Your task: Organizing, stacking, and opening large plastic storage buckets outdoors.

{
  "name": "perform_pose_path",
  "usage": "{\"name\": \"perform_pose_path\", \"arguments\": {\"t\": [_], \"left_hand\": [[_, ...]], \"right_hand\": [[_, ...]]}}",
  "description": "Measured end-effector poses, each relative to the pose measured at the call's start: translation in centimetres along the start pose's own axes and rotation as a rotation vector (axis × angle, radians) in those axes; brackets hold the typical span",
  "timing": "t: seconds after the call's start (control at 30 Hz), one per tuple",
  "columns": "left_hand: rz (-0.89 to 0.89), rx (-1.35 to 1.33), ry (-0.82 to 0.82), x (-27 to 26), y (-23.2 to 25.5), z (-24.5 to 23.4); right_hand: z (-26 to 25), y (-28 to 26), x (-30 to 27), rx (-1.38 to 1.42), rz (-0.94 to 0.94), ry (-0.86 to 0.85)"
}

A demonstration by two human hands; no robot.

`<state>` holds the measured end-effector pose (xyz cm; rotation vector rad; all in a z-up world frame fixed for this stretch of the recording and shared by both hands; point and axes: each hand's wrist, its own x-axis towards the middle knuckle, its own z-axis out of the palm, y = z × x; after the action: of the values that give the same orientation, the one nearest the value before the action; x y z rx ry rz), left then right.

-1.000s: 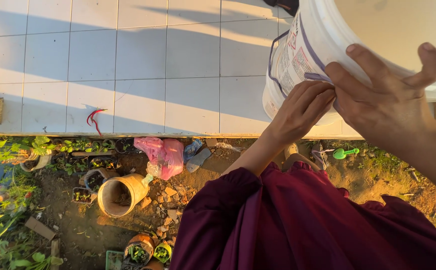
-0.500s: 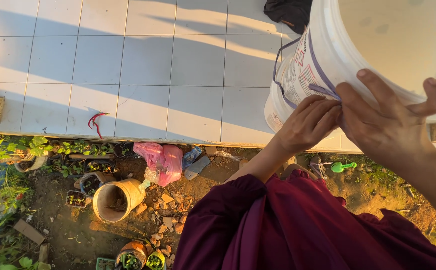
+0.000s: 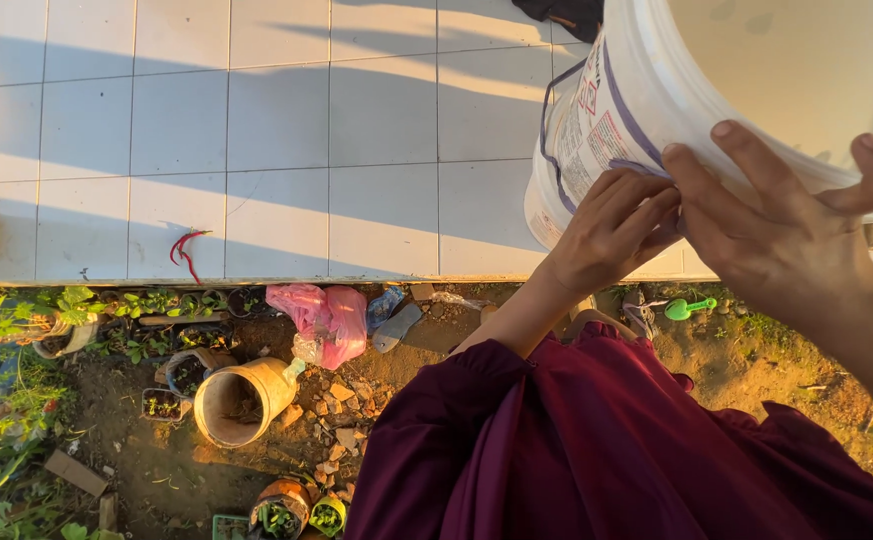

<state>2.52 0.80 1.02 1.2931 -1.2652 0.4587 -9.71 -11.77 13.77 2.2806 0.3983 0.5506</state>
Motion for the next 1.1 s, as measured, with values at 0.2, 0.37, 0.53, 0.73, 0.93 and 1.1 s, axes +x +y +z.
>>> {"name": "perform_pose_path", "arguments": {"t": [0.2,0.37,0.53,0.73,0.93,1.1], "left_hand": [[0.047,-0.026,0.042,0.0,-0.4,0.2],[0.024,-0.014,0.082,-3.1,-2.2,4.0],[0.002,-0.054,0.144,-2.9,-1.5,3.2],[-0.023,-0.112,0.085,-3.0,-1.8,2.6],[-0.02,-0.108,-0.005,-3.9,-2.4,2.4],[-0.14,-0.233,0.047,-4.1,-2.2,2.3]], "right_hand": [[-2.5,0.6,2.6,0.056,-0.042,-0.084],[10.0,-1.9,-7.7,0.601,0.159,-0.285],[11.5,-2.4,-8.2,0.628,0.3,-0.43],[4.8,-0.5,-2.5,0.23,-0.175,-0.252],[1.2,0.5,-2.1,0.591,0.234,-0.129],[-2.2,2.8,1.9,0.542,0.085,-0.155]]}}
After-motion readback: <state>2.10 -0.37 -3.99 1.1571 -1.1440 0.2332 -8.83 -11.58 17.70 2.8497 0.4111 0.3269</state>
